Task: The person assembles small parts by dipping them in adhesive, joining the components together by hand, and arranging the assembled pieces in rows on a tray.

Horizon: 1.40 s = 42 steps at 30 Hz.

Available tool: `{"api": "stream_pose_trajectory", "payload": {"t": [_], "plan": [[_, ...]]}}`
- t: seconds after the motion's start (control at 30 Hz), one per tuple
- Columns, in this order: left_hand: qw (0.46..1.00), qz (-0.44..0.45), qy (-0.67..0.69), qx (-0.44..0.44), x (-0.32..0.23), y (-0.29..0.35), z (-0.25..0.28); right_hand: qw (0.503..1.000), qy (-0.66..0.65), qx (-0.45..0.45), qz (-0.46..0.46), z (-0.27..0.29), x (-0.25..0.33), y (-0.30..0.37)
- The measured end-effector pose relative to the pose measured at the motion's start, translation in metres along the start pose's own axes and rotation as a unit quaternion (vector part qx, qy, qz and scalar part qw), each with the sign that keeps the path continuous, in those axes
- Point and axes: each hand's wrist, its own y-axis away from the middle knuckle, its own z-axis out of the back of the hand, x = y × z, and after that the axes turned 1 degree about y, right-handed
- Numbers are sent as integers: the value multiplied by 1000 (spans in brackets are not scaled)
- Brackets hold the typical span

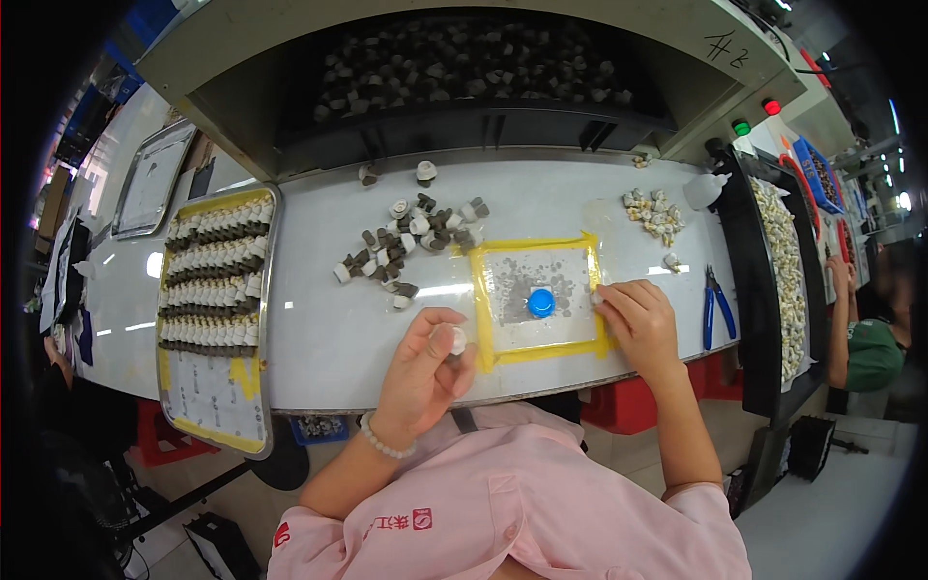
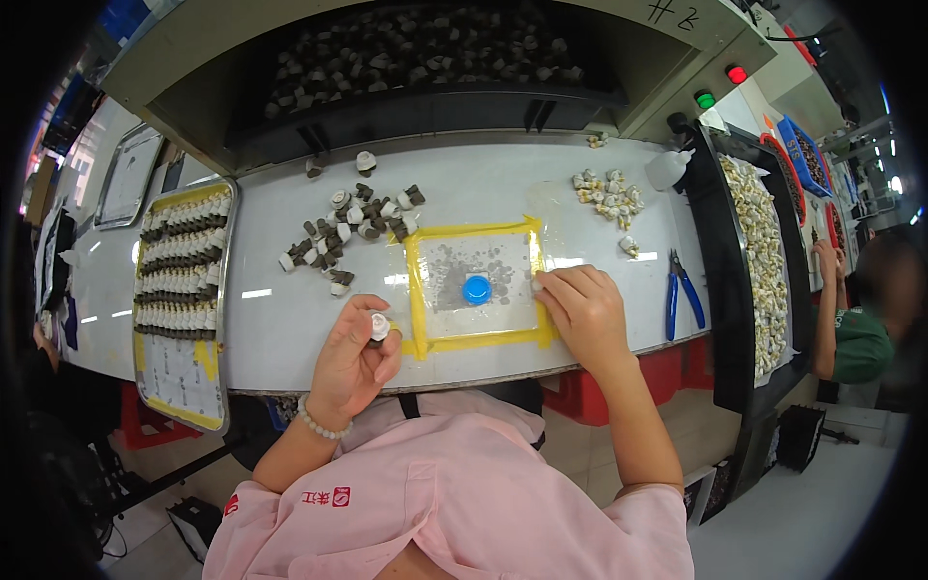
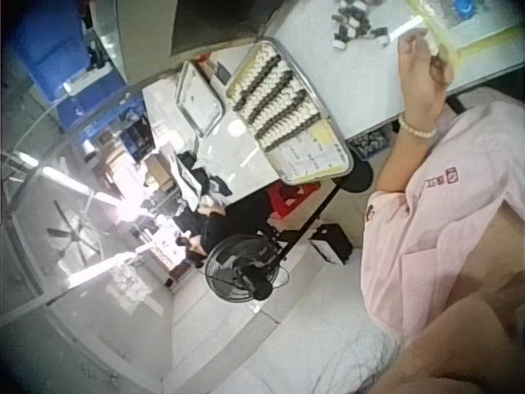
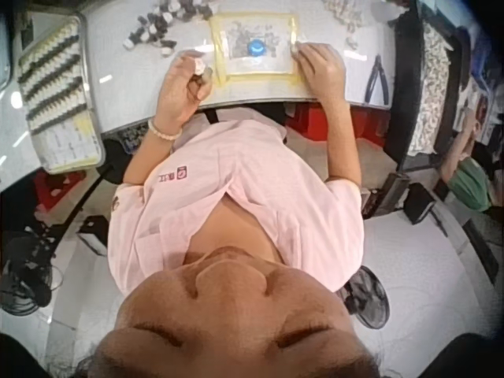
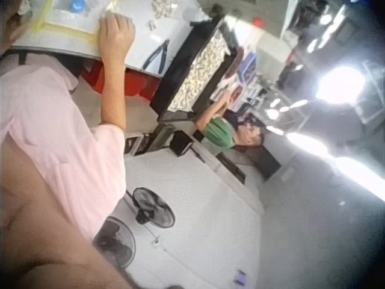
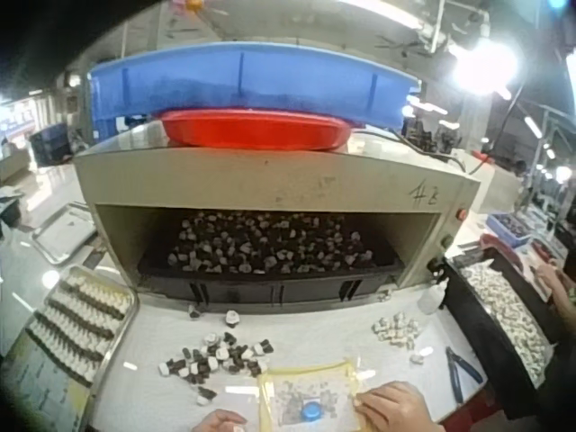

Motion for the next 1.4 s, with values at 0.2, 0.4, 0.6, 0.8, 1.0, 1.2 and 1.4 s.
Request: {"api": "stream_pose_trajectory", "payload": {"t": [0.2,0.4,0.6,0.8,1.0,1.2,1.4], "plan": [[994,-17,-111,-13,5,-1,-3,997,-53,33,-52,0,5,-2],[978,1,-205,43,6,-2,-5,991,-126,26,-38,-4,23,-18],[979,-49,-197,17,15,-5,-5,989,-126,67,32,-11,33,-36],[992,-58,-107,-19,13,-3,-7,989,-67,97,88,-14,37,-46],[992,-34,-100,-68,13,-5,-18,987,-78,119,73,-13,38,-48],[999,6,-47,23,15,-8,-13,978,-187,90,-25,-10,36,-40],[997,-51,-55,15,28,-11,-10,975,-203,83,-32,-11,37,-38]]}}
